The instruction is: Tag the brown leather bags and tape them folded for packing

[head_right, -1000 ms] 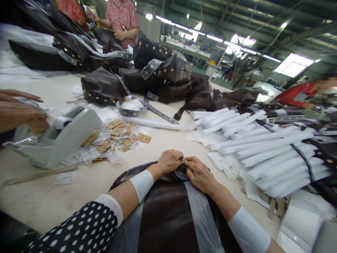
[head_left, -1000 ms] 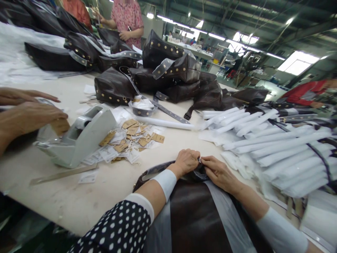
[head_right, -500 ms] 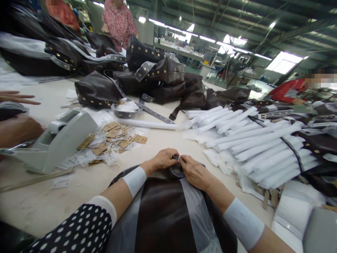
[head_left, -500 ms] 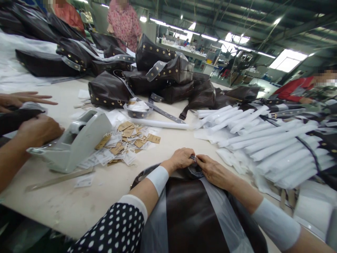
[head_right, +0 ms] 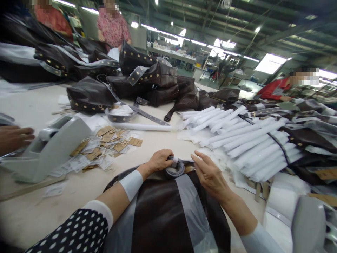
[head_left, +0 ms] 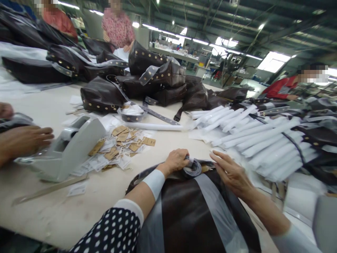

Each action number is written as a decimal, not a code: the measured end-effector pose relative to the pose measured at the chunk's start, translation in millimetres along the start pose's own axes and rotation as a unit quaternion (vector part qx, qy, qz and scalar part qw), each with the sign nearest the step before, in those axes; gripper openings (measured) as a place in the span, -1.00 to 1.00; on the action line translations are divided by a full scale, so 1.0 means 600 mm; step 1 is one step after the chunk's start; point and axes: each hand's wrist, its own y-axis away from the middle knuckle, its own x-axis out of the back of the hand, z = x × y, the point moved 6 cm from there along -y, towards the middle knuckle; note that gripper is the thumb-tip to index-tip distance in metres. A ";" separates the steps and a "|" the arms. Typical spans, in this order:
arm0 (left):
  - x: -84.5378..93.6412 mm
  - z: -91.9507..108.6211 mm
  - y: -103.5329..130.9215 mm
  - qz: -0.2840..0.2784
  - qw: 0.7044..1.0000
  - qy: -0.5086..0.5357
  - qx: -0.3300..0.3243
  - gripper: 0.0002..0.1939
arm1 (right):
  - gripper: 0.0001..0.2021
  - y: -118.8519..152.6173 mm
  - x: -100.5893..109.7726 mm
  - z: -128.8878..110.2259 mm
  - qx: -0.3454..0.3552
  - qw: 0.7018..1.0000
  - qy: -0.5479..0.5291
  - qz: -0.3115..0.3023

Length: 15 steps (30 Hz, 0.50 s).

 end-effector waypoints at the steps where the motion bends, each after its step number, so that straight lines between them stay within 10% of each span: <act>1: 0.002 0.003 0.002 0.000 1.000 -0.001 -0.001 -0.78 | -0.71 0.024 0.031 0.011 -0.029 0.999 0.015 0.032; 5: 0.009 0.015 0.009 0.002 1.000 0.000 -0.017 -0.81 | -0.75 0.169 0.161 0.067 -0.165 0.969 0.122 0.136; 9: 0.005 0.004 0.000 0.002 1.000 0.006 -0.020 -0.84 | -0.65 0.353 0.273 0.152 -0.383 0.871 0.232 0.205; 12: -0.006 -0.010 -0.008 0.010 0.999 0.035 -0.036 -0.83 | -0.66 0.452 0.316 0.207 -0.481 0.815 0.250 0.205; 15: -0.016 -0.024 -0.012 0.012 0.998 0.054 -0.043 -0.80 | -0.66 0.491 0.312 0.245 -0.496 0.823 0.220 0.167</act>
